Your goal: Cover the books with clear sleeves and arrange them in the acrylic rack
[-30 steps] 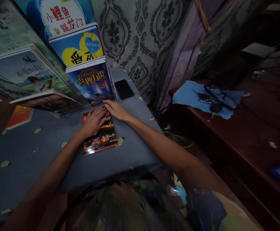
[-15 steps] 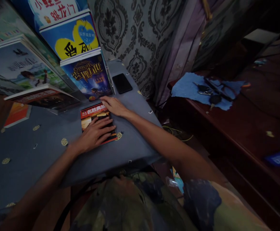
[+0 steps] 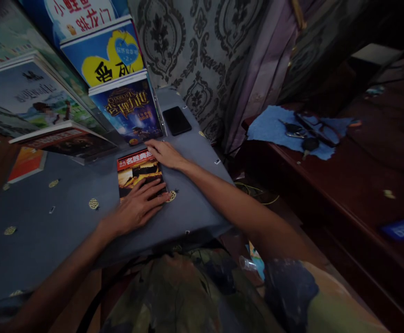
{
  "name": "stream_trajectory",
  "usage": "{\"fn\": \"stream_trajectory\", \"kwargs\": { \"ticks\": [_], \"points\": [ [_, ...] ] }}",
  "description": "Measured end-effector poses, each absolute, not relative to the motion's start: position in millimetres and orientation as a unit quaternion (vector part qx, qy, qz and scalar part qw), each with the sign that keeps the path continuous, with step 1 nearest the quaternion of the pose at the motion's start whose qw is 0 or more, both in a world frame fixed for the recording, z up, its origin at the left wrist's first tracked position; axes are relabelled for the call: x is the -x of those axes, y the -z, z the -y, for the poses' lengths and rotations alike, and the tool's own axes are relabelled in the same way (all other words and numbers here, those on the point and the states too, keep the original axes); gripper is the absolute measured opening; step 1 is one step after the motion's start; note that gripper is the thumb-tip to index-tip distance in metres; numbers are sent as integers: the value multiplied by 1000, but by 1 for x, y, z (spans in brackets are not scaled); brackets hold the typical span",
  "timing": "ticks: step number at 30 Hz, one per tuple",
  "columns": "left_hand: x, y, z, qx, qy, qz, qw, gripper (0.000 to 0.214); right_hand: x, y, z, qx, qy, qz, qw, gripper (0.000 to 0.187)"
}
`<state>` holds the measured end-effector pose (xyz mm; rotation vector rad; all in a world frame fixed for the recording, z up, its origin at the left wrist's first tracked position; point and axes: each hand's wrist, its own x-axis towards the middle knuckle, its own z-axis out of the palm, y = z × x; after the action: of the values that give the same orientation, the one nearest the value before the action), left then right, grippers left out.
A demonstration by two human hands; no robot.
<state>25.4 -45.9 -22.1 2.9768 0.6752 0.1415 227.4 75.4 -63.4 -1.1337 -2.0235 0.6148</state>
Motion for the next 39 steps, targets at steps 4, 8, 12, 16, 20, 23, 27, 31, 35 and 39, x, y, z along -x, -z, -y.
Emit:
{"fn": "stream_trajectory", "kwargs": {
  "ticks": [4, 8, 12, 16, 20, 23, 27, 31, 35, 39],
  "points": [
    [-19, 26, 58, -971, -45, -232, 22, 41, -227, 62, -74, 437, -240, 787, 362, 37],
    [-2, 26, 68, -971, -64, -231, 12, 41, -227, 61, -73, 439, -241, 789, 357, 36],
    [29, 29, 74, -966, -95, -240, 4, 39, -227, 61, -73, 442, -240, 788, 355, 35],
    [53, 32, 80, -950, -142, -279, 4, 38, -226, 60, -72, 446, -236, 788, 353, 34],
    [58, 29, 84, -928, -159, -338, -4, 33, -221, 50, -64, 476, -203, 786, 339, 35],
    [56, 20, 81, -909, -130, -394, -41, 28, -220, 42, -53, 527, -165, 764, 333, 36],
    [50, 3, 66, -864, -52, -490, -105, 26, -224, 41, -36, 562, -236, 708, 357, 33],
    [22, -6, 56, -849, -25, -515, -117, 29, -227, 45, -24, 525, -312, 690, 388, 32],
    [-19, 3, 59, -882, -45, -456, -106, 33, -227, 45, -22, 519, -311, 686, 404, 31],
    [-40, 13, 60, -882, -20, -453, -127, 22, -228, 41, -22, 518, -312, 687, 402, 33]
  ]
}}
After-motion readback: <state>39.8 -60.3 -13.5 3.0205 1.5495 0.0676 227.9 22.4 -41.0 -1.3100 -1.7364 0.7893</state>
